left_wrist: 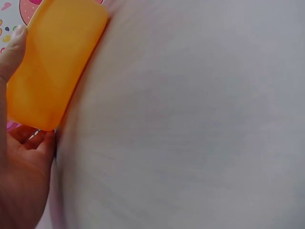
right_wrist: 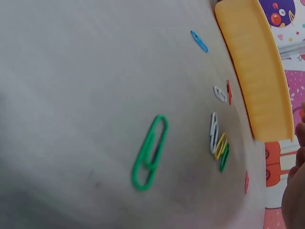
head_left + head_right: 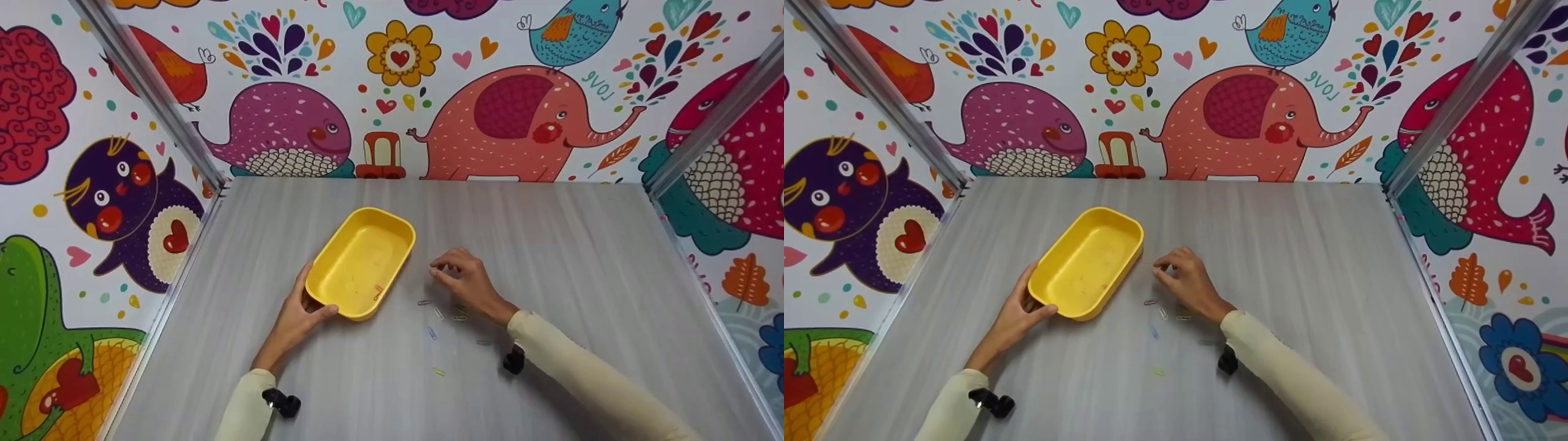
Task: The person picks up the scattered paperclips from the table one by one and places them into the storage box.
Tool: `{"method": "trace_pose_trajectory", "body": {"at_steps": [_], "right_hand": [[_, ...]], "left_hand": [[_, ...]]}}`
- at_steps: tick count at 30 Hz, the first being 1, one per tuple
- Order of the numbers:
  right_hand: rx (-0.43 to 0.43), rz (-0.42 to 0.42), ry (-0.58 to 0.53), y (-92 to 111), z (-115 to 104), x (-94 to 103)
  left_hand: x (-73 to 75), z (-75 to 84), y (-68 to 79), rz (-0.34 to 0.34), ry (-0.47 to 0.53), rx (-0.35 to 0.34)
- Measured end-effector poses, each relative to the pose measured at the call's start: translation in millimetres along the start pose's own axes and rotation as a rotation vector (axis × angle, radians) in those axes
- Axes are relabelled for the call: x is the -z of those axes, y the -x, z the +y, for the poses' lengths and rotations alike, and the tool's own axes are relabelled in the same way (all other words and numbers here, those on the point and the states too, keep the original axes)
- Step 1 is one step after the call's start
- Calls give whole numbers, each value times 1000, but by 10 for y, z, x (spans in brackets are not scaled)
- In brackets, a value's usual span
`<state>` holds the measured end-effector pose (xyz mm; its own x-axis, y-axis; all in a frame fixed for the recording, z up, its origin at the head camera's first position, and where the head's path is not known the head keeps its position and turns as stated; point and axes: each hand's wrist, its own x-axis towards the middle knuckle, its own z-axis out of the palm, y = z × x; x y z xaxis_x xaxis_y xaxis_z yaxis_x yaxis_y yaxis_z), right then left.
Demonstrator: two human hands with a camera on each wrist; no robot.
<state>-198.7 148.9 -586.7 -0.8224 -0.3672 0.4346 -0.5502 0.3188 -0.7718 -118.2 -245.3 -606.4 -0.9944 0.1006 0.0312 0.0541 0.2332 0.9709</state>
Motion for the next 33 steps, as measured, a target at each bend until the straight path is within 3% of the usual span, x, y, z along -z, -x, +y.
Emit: {"method": "trace_pose_trajectory", "body": {"at_steps": [8,24,33], "right_hand": [[-85,11,-11,101,74,102],[-288,124,-29,385,194,118],[-279,96,-32,374,338,231]], "left_hand": [[2,-15,-18,7,-18,-19],[5,-8,-24,-7,7,-18],[5,-19,-4,1,11,-6]]}}
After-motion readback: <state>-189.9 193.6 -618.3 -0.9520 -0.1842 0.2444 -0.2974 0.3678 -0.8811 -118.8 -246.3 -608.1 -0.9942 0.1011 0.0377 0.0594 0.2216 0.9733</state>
